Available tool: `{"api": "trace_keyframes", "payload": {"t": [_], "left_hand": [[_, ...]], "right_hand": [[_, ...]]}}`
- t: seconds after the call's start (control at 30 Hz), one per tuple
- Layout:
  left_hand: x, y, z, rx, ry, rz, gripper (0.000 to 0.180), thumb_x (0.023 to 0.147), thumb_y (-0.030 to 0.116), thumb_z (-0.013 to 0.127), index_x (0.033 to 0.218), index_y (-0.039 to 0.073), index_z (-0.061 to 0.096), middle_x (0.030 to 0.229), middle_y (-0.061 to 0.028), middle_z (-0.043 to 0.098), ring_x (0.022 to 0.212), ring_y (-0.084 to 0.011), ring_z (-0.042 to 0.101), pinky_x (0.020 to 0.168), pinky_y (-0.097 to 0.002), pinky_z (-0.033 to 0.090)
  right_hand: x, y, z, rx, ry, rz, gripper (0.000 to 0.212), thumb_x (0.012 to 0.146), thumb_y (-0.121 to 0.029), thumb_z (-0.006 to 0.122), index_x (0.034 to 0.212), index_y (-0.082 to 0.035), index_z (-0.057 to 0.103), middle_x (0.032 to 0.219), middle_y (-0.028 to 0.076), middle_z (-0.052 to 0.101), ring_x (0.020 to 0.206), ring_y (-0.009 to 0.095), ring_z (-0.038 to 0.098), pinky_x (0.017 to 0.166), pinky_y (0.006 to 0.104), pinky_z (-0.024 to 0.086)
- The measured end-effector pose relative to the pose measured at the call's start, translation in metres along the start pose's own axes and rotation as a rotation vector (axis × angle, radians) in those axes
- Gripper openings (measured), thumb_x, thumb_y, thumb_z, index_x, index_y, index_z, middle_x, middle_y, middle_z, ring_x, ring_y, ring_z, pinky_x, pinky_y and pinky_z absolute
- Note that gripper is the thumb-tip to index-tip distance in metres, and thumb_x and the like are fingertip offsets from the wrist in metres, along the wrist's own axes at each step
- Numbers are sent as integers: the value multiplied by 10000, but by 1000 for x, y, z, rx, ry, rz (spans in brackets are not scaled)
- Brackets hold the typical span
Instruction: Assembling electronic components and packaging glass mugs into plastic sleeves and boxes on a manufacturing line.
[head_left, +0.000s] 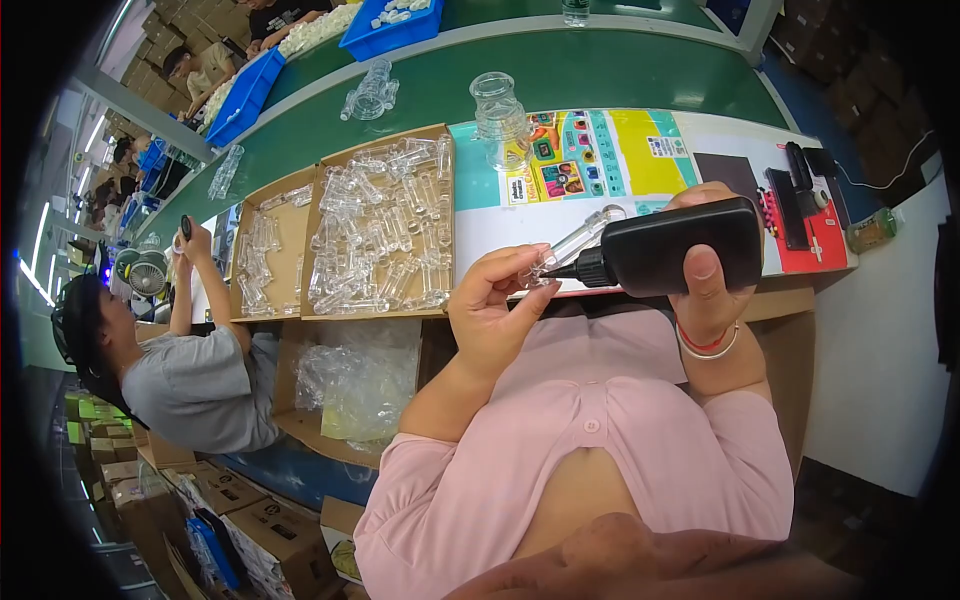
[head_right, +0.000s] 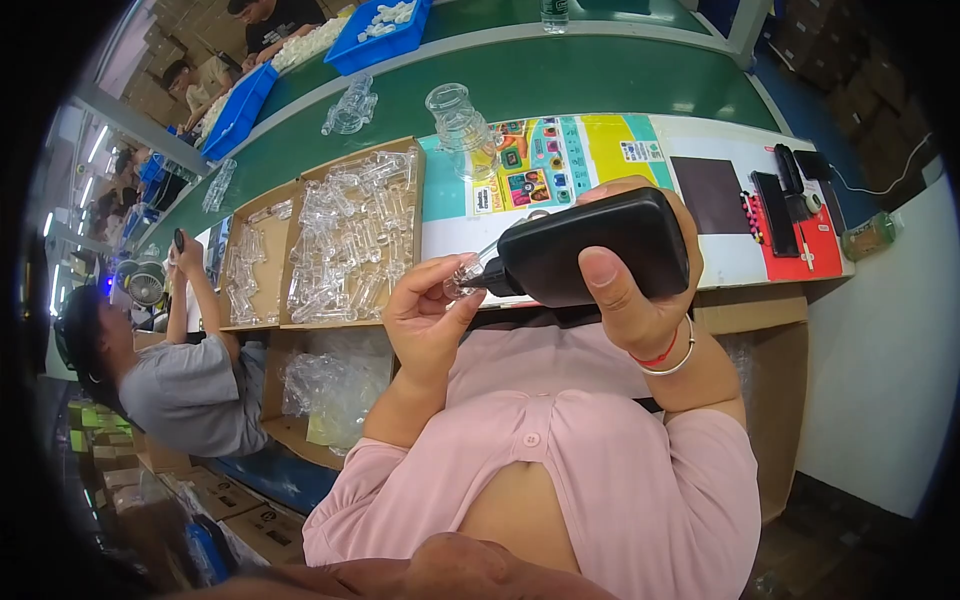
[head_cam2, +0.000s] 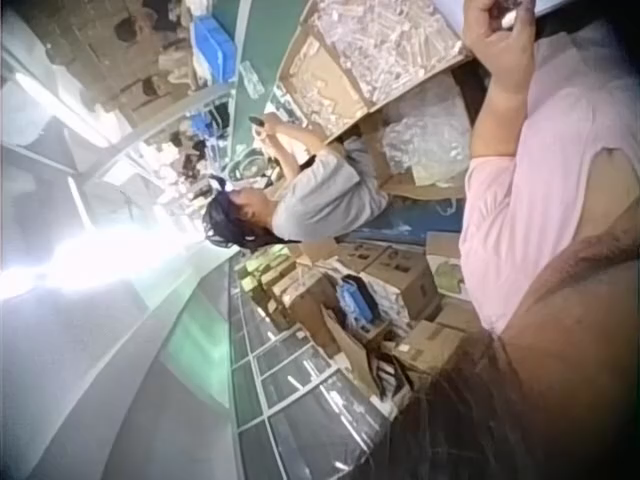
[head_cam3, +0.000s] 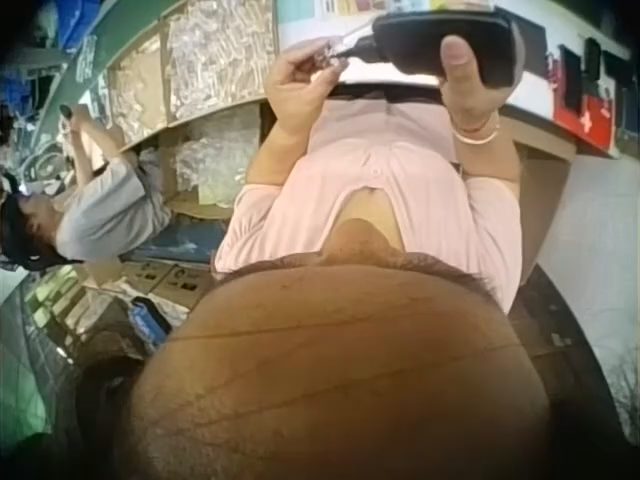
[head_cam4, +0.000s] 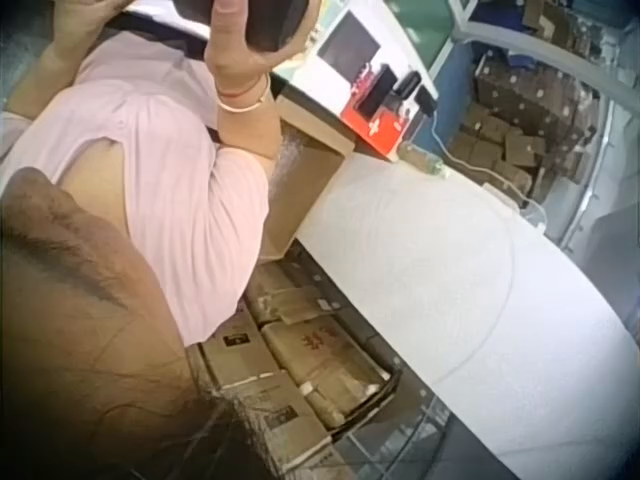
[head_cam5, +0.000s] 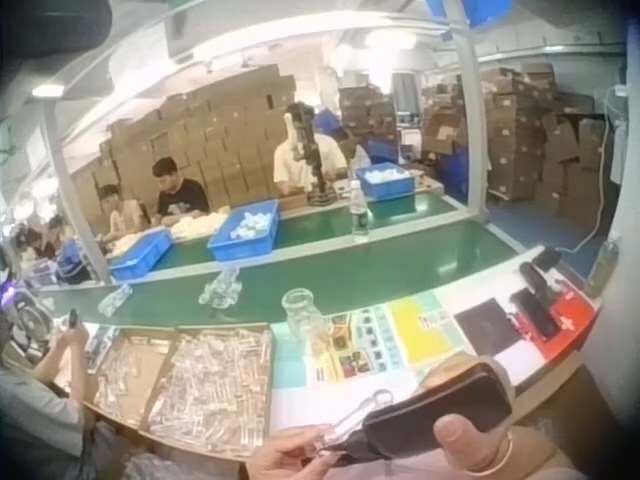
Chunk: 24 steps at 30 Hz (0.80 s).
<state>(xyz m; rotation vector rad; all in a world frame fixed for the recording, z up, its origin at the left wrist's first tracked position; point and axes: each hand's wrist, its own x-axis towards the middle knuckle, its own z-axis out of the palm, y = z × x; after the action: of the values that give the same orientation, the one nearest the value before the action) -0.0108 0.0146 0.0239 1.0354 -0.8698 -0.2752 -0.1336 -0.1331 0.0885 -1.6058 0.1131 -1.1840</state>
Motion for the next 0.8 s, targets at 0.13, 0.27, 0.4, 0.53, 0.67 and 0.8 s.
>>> {"api": "trace_keyframes", "payload": {"t": [0.13,0.27,0.4,0.53,0.67,0.8], "left_hand": [[0,1,0,9,-7,12,351,701,-119,642,1025,-23,547,1072,-158,551,957,-180,567,806,-272,495],[0,1,2,2,-11,10,350,701,-119,643,1022,-22,546,1074,-159,548,957,-178,566,809,-271,493],[0,0,4,9,-7,15,349,698,-117,648,1017,-21,545,1074,-158,547,955,-173,564,801,-263,491],[1,0,5,3,-10,25,358,690,-119,654,1017,-19,545,1073,-156,548,958,-173,563,800,-261,490],[1,-1,3,49,-23,55,366,673,-119,668,1004,-13,555,1058,-156,557,944,-165,564,768,-244,490],[1,-1,5,102,-9,104,354,655,-112,687,975,-7,578,1037,-162,570,898,-162,578,697,-228,496]], "right_hand": [[-1,-1,-2,67,-45,-59,356,773,-211,660,990,22,502,913,102,559,795,156,546,717,244,437],[-2,-1,-3,-14,-62,-146,353,767,-190,663,990,29,497,908,126,563,794,180,555,723,261,445],[-3,-1,-4,-32,-70,-147,353,765,-183,662,987,36,496,896,131,566,793,189,560,723,269,450],[-5,0,-4,-35,-52,-172,349,768,-182,657,982,43,496,889,132,569,790,193,563,717,272,452],[-5,2,-4,-1,-29,-157,338,777,-182,649,981,42,500,887,128,568,784,186,561,710,270,452],[-4,1,-4,-5,-41,-113,325,784,-188,645,977,34,507,884,116,568,780,167,557,707,254,445]]}}
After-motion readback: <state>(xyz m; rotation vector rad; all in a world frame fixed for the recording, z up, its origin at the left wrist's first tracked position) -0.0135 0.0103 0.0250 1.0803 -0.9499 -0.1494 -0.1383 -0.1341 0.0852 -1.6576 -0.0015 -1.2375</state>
